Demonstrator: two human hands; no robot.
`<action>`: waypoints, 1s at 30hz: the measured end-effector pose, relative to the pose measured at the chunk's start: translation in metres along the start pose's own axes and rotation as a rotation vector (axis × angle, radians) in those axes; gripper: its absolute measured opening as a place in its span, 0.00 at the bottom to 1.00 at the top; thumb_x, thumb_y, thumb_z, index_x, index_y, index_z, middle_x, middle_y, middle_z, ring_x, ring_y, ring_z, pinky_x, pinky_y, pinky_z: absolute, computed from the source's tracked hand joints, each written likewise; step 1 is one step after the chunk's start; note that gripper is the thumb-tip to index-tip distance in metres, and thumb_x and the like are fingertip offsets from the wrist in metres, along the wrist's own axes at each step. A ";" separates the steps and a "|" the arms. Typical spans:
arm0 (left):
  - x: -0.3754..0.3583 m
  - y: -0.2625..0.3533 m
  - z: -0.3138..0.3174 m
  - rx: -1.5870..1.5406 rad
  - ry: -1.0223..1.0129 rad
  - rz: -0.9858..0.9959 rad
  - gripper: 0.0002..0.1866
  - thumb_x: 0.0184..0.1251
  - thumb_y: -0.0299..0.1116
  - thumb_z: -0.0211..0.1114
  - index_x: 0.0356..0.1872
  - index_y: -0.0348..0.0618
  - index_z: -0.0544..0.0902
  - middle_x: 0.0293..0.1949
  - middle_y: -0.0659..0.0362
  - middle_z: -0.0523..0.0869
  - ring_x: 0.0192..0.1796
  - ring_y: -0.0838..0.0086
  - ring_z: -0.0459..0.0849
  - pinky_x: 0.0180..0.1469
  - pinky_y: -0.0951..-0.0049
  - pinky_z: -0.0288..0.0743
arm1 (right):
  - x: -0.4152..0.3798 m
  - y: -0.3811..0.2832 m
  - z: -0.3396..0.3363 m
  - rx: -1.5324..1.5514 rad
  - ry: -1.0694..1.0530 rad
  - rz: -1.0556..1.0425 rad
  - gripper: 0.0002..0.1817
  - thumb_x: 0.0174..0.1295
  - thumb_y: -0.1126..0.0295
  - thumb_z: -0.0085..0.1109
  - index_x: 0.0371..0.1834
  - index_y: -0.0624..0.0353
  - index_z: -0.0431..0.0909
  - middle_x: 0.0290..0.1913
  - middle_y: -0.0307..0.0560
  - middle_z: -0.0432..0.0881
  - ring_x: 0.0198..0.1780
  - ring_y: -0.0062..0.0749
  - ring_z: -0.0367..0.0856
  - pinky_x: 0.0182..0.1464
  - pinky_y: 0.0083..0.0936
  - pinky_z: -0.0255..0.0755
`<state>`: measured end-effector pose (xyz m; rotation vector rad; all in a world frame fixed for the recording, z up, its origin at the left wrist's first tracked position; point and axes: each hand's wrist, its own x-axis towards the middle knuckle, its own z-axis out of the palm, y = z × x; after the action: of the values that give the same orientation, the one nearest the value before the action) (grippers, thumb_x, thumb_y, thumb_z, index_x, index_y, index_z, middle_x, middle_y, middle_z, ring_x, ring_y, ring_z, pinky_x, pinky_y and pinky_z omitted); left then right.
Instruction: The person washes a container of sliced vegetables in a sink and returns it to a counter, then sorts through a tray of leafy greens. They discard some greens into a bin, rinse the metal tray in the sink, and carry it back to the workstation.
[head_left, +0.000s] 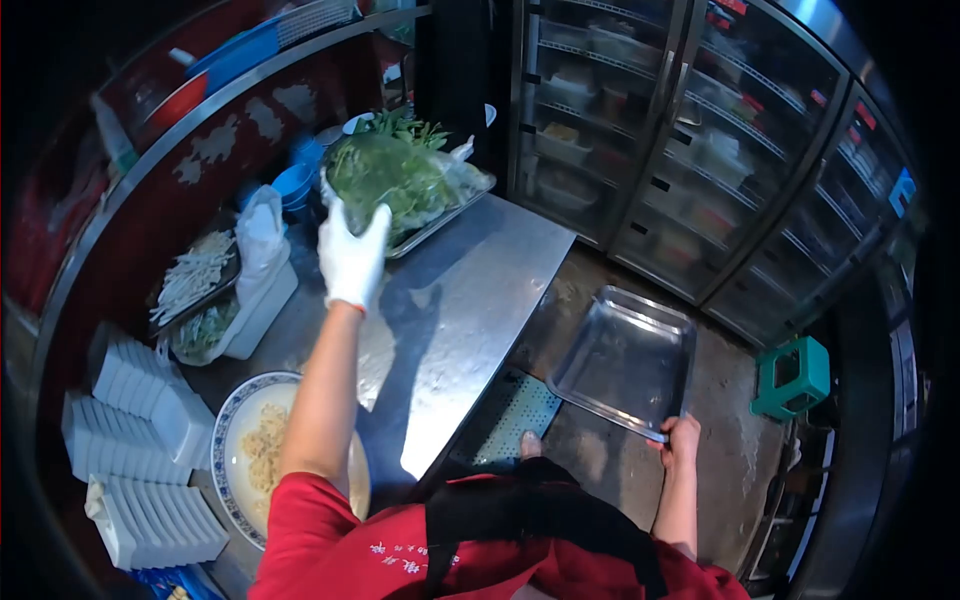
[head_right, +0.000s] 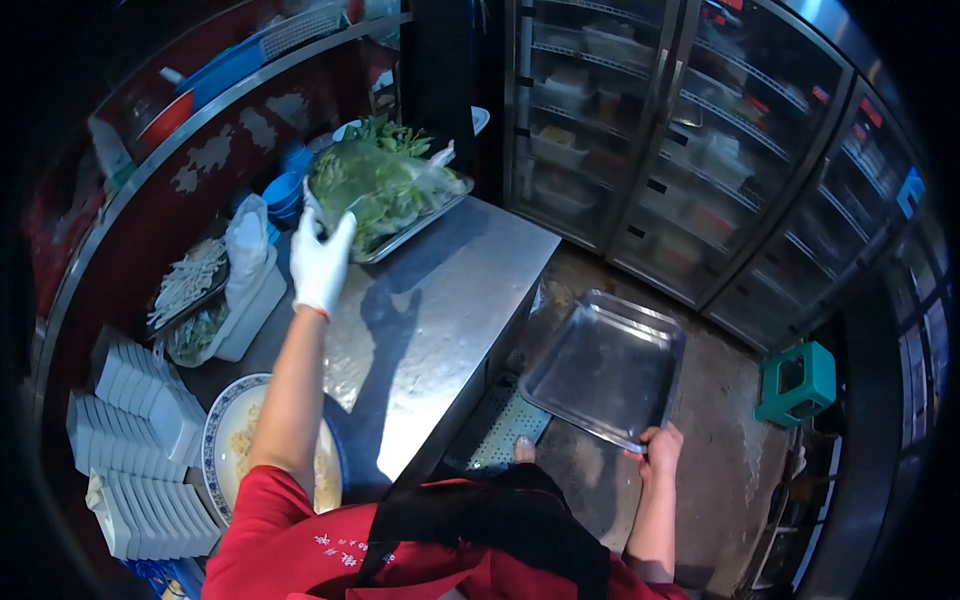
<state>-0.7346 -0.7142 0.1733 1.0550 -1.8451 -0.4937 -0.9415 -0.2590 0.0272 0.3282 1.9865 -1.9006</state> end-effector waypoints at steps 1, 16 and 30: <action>0.021 0.003 0.012 -0.014 -0.005 -0.014 0.37 0.54 0.54 0.65 0.58 0.34 0.72 0.53 0.40 0.77 0.57 0.53 0.75 0.60 0.65 0.67 | 0.023 -0.014 0.010 0.040 -0.034 0.001 0.07 0.41 0.83 0.42 0.24 0.65 0.69 0.20 0.45 0.68 0.12 0.34 0.68 0.08 0.32 0.72; 0.096 0.012 0.090 0.494 -0.375 -0.262 0.53 0.49 0.61 0.66 0.70 0.37 0.55 0.65 0.37 0.64 0.68 0.56 0.64 0.68 0.69 0.58 | 0.189 -0.145 0.146 0.137 -0.670 -0.102 0.17 0.37 0.85 0.44 0.32 0.69 0.76 0.28 0.45 0.80 0.26 0.27 0.77 0.31 0.19 0.71; 0.021 -0.039 0.162 0.536 0.348 0.039 0.25 0.52 0.39 0.68 0.50 0.37 0.75 0.46 0.47 0.78 0.54 0.55 0.74 0.56 0.54 0.66 | 0.087 -0.250 0.477 -0.084 -1.251 0.017 0.09 0.47 0.80 0.52 0.34 0.66 0.72 0.30 0.50 0.78 0.22 0.38 0.79 0.11 0.30 0.72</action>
<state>-0.8614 -0.7691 0.0767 1.3529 -1.7104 0.2204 -1.0739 -0.7561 0.2082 -0.7087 1.1441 -1.3724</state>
